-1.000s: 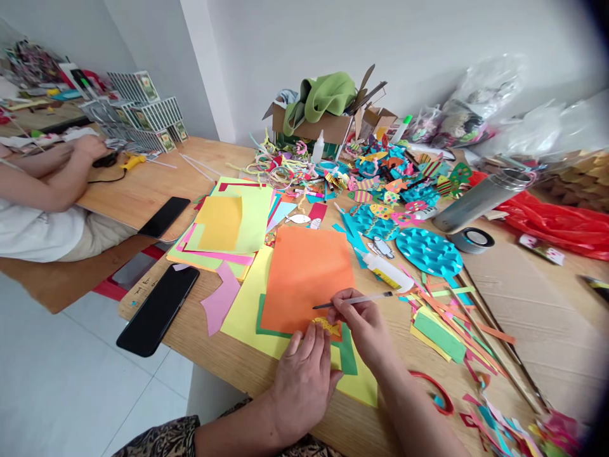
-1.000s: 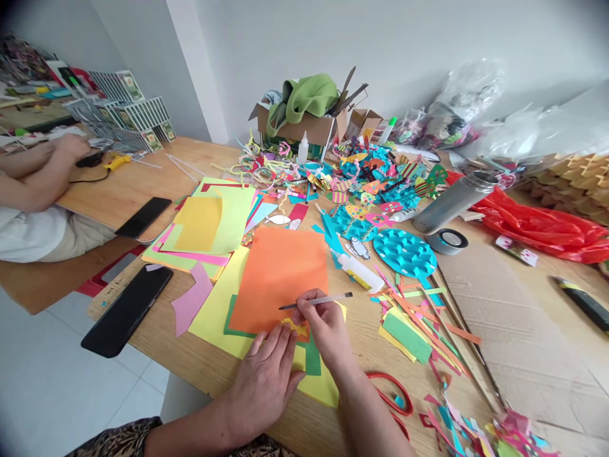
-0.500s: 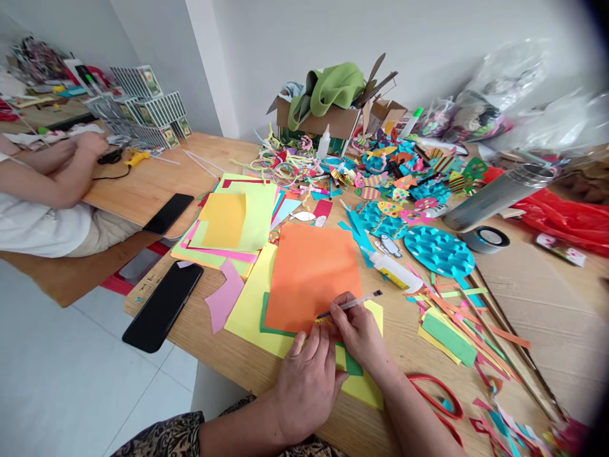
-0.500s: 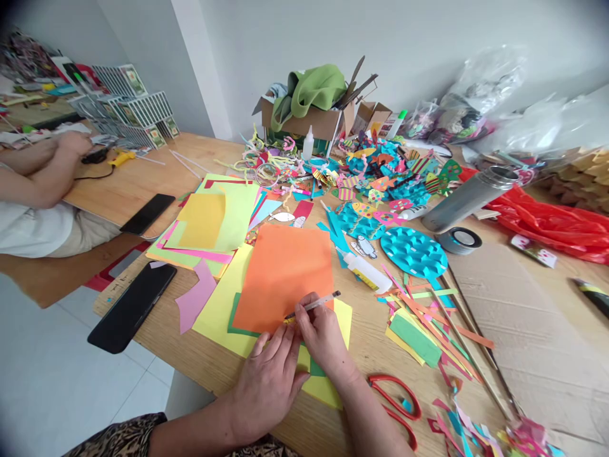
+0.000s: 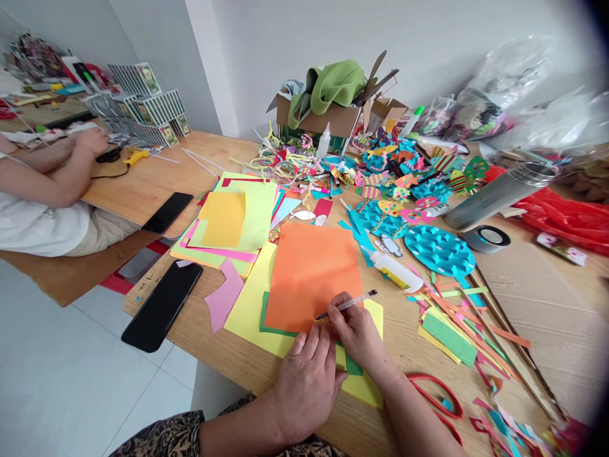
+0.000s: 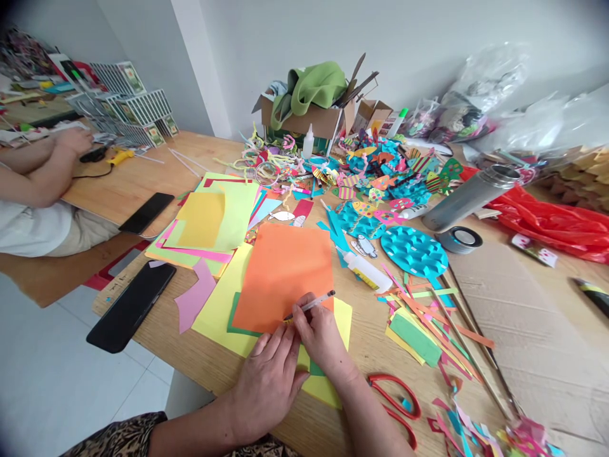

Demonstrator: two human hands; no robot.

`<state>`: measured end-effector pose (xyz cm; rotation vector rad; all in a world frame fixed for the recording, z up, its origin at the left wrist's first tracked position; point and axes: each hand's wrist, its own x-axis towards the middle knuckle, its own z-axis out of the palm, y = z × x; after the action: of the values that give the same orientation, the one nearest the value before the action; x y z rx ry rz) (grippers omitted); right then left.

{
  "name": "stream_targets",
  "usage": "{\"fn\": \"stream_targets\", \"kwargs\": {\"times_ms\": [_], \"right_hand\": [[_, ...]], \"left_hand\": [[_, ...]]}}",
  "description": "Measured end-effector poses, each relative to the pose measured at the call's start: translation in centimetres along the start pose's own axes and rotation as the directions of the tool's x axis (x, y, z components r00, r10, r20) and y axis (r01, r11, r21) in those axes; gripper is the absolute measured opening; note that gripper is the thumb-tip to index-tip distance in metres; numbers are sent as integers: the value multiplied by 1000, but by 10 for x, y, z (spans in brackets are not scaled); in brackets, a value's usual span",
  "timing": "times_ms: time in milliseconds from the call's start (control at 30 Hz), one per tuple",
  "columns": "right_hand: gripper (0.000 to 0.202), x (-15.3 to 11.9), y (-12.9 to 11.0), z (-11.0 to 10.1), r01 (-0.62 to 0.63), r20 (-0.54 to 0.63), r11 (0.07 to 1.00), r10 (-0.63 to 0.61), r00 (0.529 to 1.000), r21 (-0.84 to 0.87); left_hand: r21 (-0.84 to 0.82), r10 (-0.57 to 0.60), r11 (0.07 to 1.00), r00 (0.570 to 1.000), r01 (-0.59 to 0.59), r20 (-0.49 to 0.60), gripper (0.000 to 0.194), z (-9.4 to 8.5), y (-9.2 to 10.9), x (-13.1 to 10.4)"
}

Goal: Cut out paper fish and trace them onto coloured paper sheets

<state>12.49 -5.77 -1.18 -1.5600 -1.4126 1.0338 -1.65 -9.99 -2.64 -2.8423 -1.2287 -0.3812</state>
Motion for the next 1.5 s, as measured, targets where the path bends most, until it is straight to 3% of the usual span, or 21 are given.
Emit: {"fn": "stream_targets", "kwargs": {"times_ms": [433,1500], "right_hand": [[24,0,0,-1,-4,31,1000,5,999,-27],[23,1,1,1,33,-19,992,-35,999,-123]], "left_hand": [[-10,-25,1000,999,24,-48,51,0,1,0],[-19,-20,1000,1000,20,-1,50,-2,1,0]]}}
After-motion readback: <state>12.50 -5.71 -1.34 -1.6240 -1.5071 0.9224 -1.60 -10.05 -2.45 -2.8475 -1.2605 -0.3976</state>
